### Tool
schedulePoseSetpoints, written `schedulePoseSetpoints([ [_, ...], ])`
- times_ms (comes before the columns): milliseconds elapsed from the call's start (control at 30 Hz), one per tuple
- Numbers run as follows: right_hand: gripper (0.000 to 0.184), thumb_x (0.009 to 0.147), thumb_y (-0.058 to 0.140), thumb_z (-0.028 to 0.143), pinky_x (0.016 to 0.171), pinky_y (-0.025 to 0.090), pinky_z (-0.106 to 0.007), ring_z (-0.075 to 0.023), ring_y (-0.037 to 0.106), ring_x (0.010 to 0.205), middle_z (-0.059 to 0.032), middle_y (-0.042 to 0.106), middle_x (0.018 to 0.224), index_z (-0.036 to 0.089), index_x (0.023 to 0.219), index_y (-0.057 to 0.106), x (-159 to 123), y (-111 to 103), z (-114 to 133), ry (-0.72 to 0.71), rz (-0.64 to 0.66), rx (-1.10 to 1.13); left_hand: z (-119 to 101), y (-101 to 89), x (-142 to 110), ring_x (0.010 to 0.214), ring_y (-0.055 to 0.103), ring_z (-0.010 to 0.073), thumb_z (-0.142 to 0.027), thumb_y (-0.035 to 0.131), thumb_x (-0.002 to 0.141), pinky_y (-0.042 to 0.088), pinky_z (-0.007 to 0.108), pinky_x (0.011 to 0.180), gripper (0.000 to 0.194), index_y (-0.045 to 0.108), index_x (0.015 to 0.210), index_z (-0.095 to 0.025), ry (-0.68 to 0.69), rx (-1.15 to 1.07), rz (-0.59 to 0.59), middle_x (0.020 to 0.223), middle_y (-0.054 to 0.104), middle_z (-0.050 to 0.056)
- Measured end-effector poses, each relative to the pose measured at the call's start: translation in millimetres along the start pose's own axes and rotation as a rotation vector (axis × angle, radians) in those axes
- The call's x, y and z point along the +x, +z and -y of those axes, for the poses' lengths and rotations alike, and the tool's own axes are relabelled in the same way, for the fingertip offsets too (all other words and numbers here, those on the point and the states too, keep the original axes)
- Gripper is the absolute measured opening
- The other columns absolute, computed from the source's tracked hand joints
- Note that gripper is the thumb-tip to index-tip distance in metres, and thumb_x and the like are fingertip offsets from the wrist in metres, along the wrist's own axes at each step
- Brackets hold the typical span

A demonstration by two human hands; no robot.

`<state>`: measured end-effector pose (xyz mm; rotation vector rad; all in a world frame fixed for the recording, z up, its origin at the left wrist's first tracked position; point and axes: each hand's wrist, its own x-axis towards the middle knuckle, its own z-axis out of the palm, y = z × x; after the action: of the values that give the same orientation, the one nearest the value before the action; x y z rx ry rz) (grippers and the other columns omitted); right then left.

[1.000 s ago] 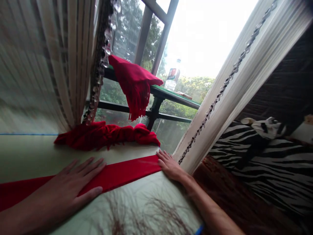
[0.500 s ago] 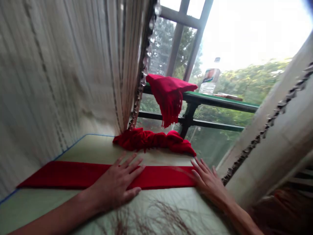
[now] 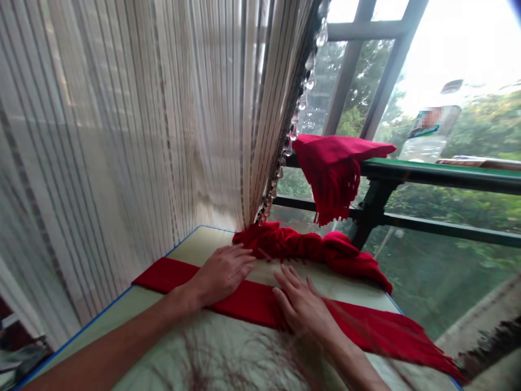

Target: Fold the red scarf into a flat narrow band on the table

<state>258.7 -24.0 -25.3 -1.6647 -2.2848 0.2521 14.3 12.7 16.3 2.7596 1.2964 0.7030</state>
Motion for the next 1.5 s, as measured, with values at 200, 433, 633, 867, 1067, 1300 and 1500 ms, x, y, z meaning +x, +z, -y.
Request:
schedulePoseSetpoints([
  [200, 0.062, 0.106, 0.031, 0.053, 0.127, 0.013, -0.063, -0.0306, 0.020, 0.159, -0.0081, 0.029, 0.169, 0.024, 0.160, 0.042, -7.5, 5.0, -1.0, -0.013, 0.053, -0.004, -7.1, 18.3, -10.9, 0.159, 0.018, 0.0323, -0.050, 0.037, 0.109, 0.011, 0.063, 0.128, 0.058, 0.031, 0.164, -0.032, 0.031, 0.041, 0.341, 0.171, 0.027, 0.005],
  [433, 0.062, 0.106, 0.029, 0.051, 0.129, 0.014, -0.057, -0.0276, 0.017, 0.160, -0.0026, 0.025, 0.170, 0.025, 0.162, 0.037, -8.4, 3.8, -1.6, 0.018, 0.096, -0.057, -10.5, 22.1, -32.1, 0.160, 0.014, 0.0321, -0.059, 0.029, 0.108, 0.009, 0.062, 0.128, 0.065, 0.025, 0.166, -0.030, -0.094, 0.094, 0.376, 0.172, 0.021, 0.005],
  [633, 0.061, 0.105, 0.029, 0.051, 0.129, 0.015, -0.055, -0.0265, 0.020, 0.159, -0.0016, 0.030, 0.169, 0.028, 0.160, 0.042, -11.1, 7.7, -9.9, -0.002, 0.059, -0.044, 88.0, -27.9, -92.7, 0.160, 0.010, 0.0286, -0.050, 0.022, 0.109, 0.013, 0.056, 0.128, 0.063, 0.021, 0.166, -0.023, -0.413, 0.256, 0.436, 0.172, 0.014, 0.006],
  [867, 0.060, 0.105, 0.032, 0.049, 0.128, 0.014, -0.059, -0.0289, 0.021, 0.159, -0.0061, 0.031, 0.168, 0.026, 0.159, 0.043, -9.7, 6.6, -5.3, -0.005, 0.045, 0.007, 131.9, -73.4, -127.1, 0.157, 0.024, 0.0352, -0.038, 0.033, 0.105, 0.028, 0.061, 0.122, 0.059, 0.040, 0.161, -0.020, -0.553, 0.446, 0.418, 0.169, 0.027, 0.012],
  [1067, 0.064, 0.106, 0.031, 0.052, 0.129, 0.015, -0.055, -0.0256, 0.020, 0.159, -0.0076, 0.028, 0.170, 0.023, 0.162, 0.037, -10.0, 3.0, -10.0, -0.035, 0.042, 0.017, 11.5, -34.0, -24.0, 0.154, 0.033, 0.0378, -0.039, 0.029, 0.107, 0.032, 0.062, 0.121, 0.059, 0.046, 0.157, -0.014, -0.297, 0.352, 0.189, 0.164, 0.037, 0.019],
  [1300, 0.064, 0.096, 0.047, 0.036, 0.126, 0.017, -0.064, -0.0342, 0.022, 0.158, -0.0092, 0.033, 0.169, 0.028, 0.160, 0.042, -15.6, 1.2, -30.4, -0.016, 0.073, -0.081, -95.3, 63.5, 29.9, 0.158, 0.024, 0.0201, -0.051, 0.027, 0.108, 0.031, 0.037, 0.126, 0.064, 0.029, 0.165, -0.025, 0.013, 0.066, 0.292, 0.168, 0.029, 0.000],
  [1500, 0.062, 0.107, 0.025, 0.044, 0.128, 0.016, -0.058, -0.0286, 0.022, 0.159, -0.0108, 0.029, 0.170, 0.018, 0.162, 0.037, -15.0, 2.9, -33.0, 0.047, 0.038, -0.052, -24.9, 47.6, -16.5, 0.160, 0.016, 0.0303, -0.042, 0.025, 0.108, 0.012, 0.062, 0.129, 0.062, 0.026, 0.166, -0.020, -0.062, 0.081, 0.335, 0.171, 0.020, 0.005],
])
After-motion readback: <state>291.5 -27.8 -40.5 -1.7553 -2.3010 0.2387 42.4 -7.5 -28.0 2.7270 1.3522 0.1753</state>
